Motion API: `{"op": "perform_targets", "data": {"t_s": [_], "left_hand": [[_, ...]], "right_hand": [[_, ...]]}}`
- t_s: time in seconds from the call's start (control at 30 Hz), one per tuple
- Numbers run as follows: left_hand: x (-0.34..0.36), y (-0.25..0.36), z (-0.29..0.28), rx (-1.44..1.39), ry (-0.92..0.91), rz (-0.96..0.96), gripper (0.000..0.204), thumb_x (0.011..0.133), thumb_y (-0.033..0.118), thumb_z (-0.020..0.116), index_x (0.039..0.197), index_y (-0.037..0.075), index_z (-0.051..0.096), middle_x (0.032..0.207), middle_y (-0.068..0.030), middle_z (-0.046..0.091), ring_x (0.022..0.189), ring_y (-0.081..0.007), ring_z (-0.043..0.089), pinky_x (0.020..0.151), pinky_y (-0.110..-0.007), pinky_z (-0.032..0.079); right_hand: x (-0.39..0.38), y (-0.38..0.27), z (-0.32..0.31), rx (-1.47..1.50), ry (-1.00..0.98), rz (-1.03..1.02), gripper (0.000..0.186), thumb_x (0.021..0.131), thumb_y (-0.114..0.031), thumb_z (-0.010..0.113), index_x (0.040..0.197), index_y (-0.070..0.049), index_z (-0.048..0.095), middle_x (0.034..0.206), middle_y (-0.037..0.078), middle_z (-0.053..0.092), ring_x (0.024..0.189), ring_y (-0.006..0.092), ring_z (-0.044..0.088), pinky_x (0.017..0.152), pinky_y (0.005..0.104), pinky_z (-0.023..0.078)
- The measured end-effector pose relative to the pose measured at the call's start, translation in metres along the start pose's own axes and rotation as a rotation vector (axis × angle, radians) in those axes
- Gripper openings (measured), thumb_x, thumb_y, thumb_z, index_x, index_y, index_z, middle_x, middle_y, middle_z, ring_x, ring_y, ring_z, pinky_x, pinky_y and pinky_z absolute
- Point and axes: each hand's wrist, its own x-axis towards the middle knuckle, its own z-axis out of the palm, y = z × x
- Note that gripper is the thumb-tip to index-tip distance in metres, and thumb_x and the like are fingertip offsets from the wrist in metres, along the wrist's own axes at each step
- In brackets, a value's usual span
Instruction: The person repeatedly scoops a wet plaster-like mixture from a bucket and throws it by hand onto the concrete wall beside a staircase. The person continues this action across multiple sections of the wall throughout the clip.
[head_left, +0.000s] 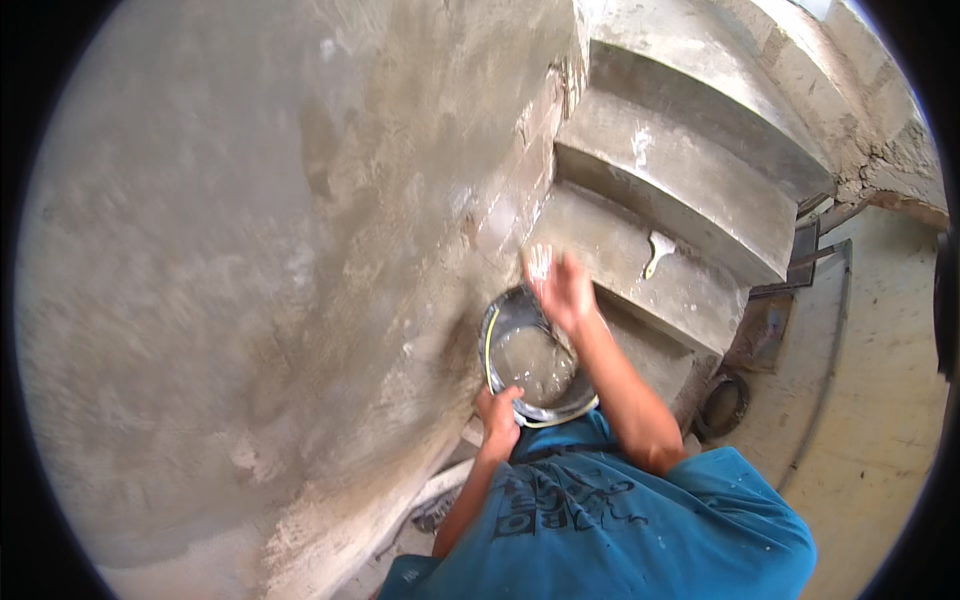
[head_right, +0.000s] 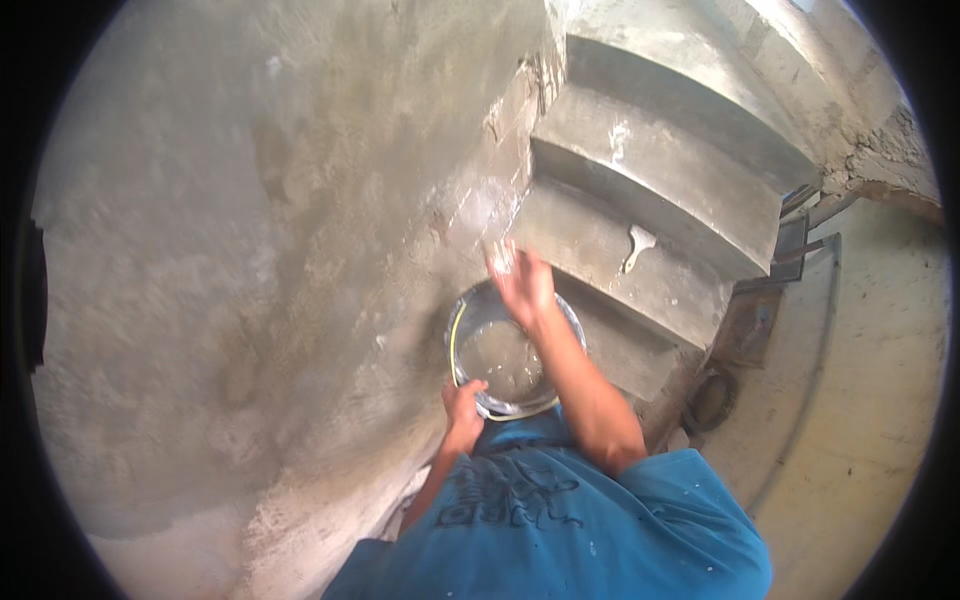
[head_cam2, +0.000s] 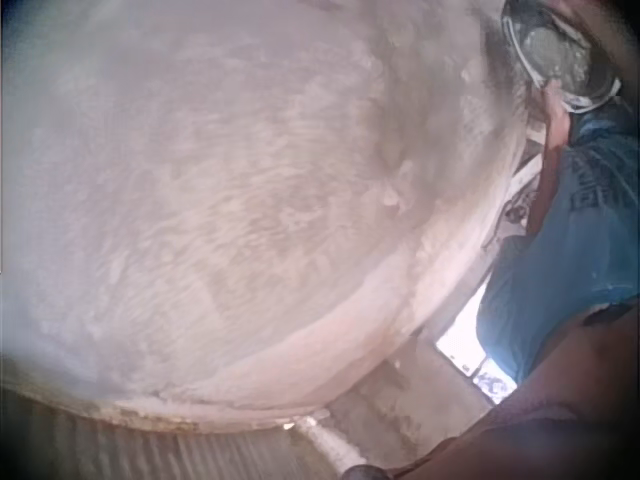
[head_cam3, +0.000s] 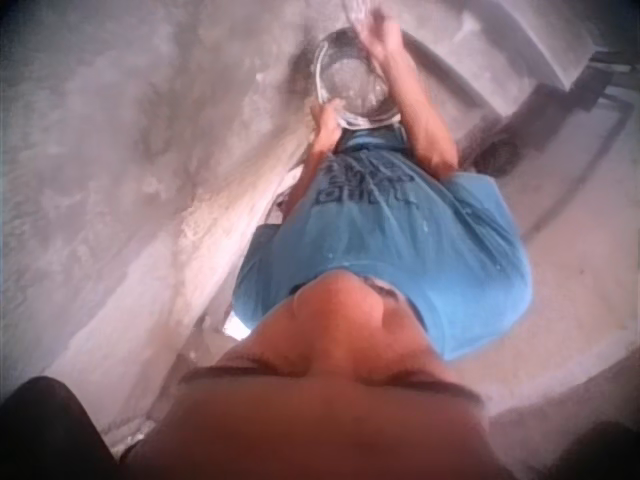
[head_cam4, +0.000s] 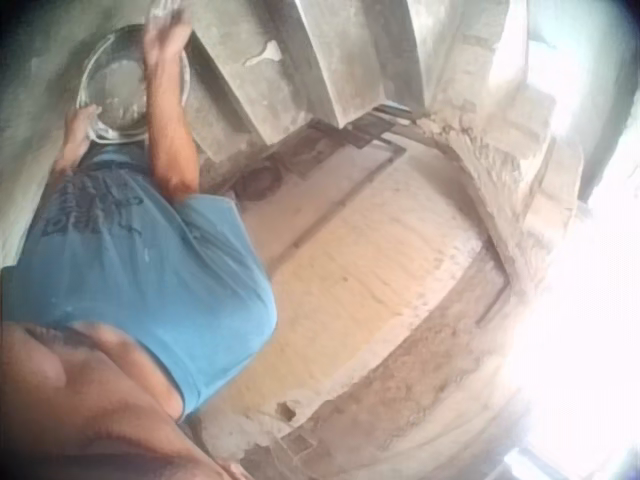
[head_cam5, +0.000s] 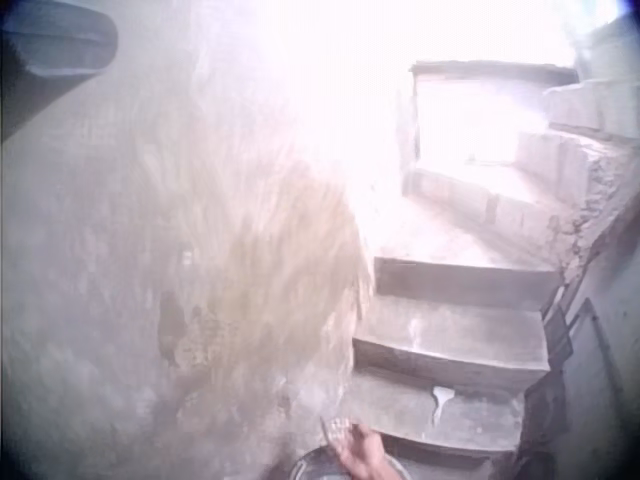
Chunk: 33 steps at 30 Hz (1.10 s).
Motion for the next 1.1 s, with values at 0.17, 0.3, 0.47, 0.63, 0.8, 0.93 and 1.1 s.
{"op": "perform_targets", "data": {"t_s": [0.17, 0.3, 0.47, 0.63, 0.8, 0.93, 1.1], "left_hand": [[0.004, -0.004, -0.007, -0.031, -0.086, 0.006, 0.032, 0.071, -0.005, 0.061, 0.103, -0.004, 0.065, 0.093, -0.0111, 0.068, 0.081, -0.0217, 0.066, 0.076, -0.034, 0.052], [0.006, -0.006, -0.005, -0.018, -0.085, 0.041, 0.033, 0.071, -0.005, 0.061, 0.104, -0.004, 0.066, 0.091, -0.0095, 0.069, 0.081, -0.0203, 0.066, 0.076, -0.032, 0.052], [0.005, 0.000, -0.001, -0.040, -0.110, 0.039, 0.038, 0.070, -0.006, 0.061, 0.108, -0.004, 0.064, 0.093, -0.0097, 0.069, 0.082, -0.0202, 0.067, 0.076, -0.031, 0.053], [0.005, 0.004, -0.001, -0.007, -0.126, 0.024, 0.040, 0.070, -0.007, 0.061, 0.110, -0.004, 0.063, 0.096, -0.0105, 0.069, 0.082, -0.0208, 0.067, 0.076, -0.032, 0.053], [0.007, 0.005, -0.005, -0.017, -0.098, 0.039, 0.041, 0.070, -0.006, 0.060, 0.112, -0.004, 0.062, 0.097, -0.0121, 0.068, 0.083, -0.0224, 0.067, 0.077, -0.035, 0.053], [0.005, 0.009, -0.008, -0.041, -0.135, -0.001, 0.041, 0.071, -0.006, 0.060, 0.113, -0.005, 0.061, 0.097, -0.0121, 0.067, 0.085, -0.0235, 0.067, 0.077, -0.036, 0.054], [0.000, 0.014, -0.008, -0.106, -0.215, 0.075, 0.042, 0.071, -0.006, 0.061, 0.113, -0.005, 0.061, 0.099, -0.0123, 0.068, 0.087, -0.0235, 0.067, 0.079, -0.036, 0.054]], "right_hand": [[0.011, -0.050, 0.097, -0.359, -0.113, -0.205, 0.044, 0.107, -0.035, 0.039, 0.128, 0.001, 0.052, 0.126, 0.015, 0.061, 0.114, 0.0292, 0.061, 0.107, 0.0396, 0.046], [0.004, -0.009, 0.003, -0.626, 0.238, 0.006, 0.028, 0.102, -0.018, 0.040, 0.104, 0.001, 0.061, 0.101, 0.015, 0.067, 0.096, 0.0278, 0.065, 0.095, 0.0399, 0.051], [-0.024, 0.048, -0.142, -0.643, 0.836, 0.174, 0.020, 0.094, -0.012, 0.045, 0.101, 0.002, 0.059, 0.092, 0.019, 0.063, 0.080, 0.0286, 0.062, 0.075, 0.0432, 0.054], [-0.045, 0.053, -0.136, -0.538, 0.954, 0.063, 0.032, 0.094, -0.011, 0.041, 0.118, 0.006, 0.055, 0.119, 0.022, 0.056, 0.103, 0.0348, 0.062, 0.081, 0.0457, 0.056], [-0.008, -0.004, 0.034, -0.078, -0.029, 0.023, 0.052, 0.107, -0.030, 0.039, 0.146, 0.004, 0.036, 0.149, 0.020, 0.040, 0.134, 0.0352, 0.045, 0.110, 0.0473, 0.043], [-0.004, -0.049, 0.149, -0.450, -0.256, -0.221, 0.046, 0.105, -0.026, 0.046, 0.141, 0.002, 0.043, 0.141, 0.020, 0.050, 0.123, 0.0326, 0.058, 0.102, 0.0423, 0.050], [-0.021, -0.049, 0.104, -1.104, 0.034, -0.451, 0.033, 0.101, -0.020, 0.054, 0.123, 0.005, 0.060, 0.114, 0.017, 0.067, 0.094, 0.0258, 0.071, 0.083, 0.0351, 0.057]]}}
